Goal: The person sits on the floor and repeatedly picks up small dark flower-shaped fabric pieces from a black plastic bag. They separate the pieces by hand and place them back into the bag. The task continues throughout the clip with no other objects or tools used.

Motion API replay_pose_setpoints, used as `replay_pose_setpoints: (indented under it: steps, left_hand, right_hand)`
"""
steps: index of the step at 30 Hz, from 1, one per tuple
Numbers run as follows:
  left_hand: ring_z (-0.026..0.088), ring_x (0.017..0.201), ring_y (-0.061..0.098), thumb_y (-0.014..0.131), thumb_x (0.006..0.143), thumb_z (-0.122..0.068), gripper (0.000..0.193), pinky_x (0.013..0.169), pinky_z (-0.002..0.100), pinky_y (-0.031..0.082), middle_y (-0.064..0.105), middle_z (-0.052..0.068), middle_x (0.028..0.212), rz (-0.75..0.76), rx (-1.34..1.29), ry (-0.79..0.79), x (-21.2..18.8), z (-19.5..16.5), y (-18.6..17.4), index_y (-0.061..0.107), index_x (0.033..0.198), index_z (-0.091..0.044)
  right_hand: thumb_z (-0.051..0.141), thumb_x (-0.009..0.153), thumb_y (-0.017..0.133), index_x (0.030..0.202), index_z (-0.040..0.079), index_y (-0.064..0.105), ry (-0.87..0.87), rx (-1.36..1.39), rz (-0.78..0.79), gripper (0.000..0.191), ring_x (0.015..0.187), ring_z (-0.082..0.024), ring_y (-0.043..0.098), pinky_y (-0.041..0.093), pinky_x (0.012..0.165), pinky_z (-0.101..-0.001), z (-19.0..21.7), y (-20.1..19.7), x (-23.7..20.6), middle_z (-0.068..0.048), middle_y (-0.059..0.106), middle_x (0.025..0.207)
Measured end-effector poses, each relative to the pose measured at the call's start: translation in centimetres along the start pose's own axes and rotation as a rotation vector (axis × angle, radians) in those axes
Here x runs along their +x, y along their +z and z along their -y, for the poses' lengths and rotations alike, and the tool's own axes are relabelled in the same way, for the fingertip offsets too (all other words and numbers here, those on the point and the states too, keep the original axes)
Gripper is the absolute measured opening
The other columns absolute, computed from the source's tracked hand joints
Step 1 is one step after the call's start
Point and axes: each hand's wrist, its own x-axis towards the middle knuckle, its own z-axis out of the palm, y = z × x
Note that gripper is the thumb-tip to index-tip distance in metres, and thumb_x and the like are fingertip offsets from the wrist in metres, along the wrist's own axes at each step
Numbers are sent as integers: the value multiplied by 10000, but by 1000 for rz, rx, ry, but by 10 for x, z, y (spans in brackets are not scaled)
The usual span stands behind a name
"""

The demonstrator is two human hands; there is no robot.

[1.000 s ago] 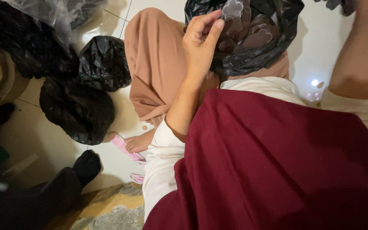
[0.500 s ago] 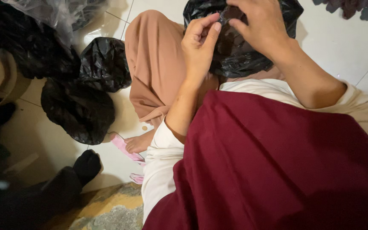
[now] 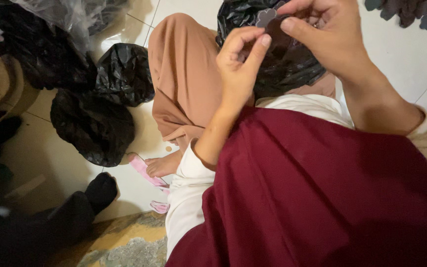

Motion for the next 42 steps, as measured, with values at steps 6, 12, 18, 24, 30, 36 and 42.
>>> replay_pose_setpoints:
  steps: [6, 12, 18, 24, 30, 36, 42]
  left_hand:
    - [90, 948, 638, 720, 1027, 45, 69, 915, 232, 523, 693, 84, 1054, -14, -311, -149, -20, -39, 12, 682, 1080, 67]
    - [117, 930, 650, 674, 1069, 38, 35, 880, 242, 541, 694, 88, 1072, 93, -240, -105, -27, -75, 10, 693, 1066, 67]
    - [100, 899, 632, 717, 1022, 24, 89, 820, 215, 533, 654, 65, 1046, 67, 209, 224, -32, -102, 20, 664, 1088, -3]
    - [79, 826, 591, 679, 1032, -11, 85, 763, 183, 514, 615, 45, 1041, 76, 278, 220, -32, -106, 25, 616, 1086, -25]
    - [67, 809, 538, 630, 1099, -43, 52, 739, 189, 477, 582, 30, 1060, 125, 70, 50, -37, -98, 23, 587, 1077, -27]
    - [102, 796, 581, 686, 1028, -72, 96, 690, 223, 519, 604, 52, 1072, 22, 401, 316, -37, -97, 26, 600, 1065, -46]
    - [262, 925, 642, 760, 933, -42, 181, 734, 353, 544, 627, 84, 1057, 40, 782, 665, -24, -101, 22, 613, 1038, -45]
  right_hand:
    - [-16, 996, 694, 1247, -24, 615, 92, 310, 107, 263, 962, -58, 682, 576, 903, -208, 41, 5, -15, -59, 698, 1140]
    - [-45, 1045, 671, 1297, -31, 597, 100, 359, 141, 263, 919, -59, 685, 575, 835, -182, 62, 9, -27, -79, 692, 1088]
    - [-41, 930, 646, 1324, -1, 484, 93, 210, 94, 427, 943, -34, 622, 506, 778, -166, 89, 17, -35, -53, 645, 1173]
    - [-76, 960, 730, 1348, 71, 390, 61, 235, 34, 536, 942, -73, 659, 548, 820, -189, 91, 21, -46, -84, 647, 1067]
    - [-39, 905, 804, 1073, 87, 517, -145, 55, 41, 355, 979, -91, 571, 493, 861, -230, 82, 20, -37, -85, 597, 1166]
    - [102, 852, 850, 929, 71, 699, -281, -246, -18, 172, 1227, -179, 494, 427, 1022, -305, 92, 22, -40, -76, 519, 1259]
    - [78, 865, 833, 924, 60, 719, -244, -327, -23, 130, 1215, -198, 517, 430, 1012, -300, 89, 21, -43, -90, 546, 1277]
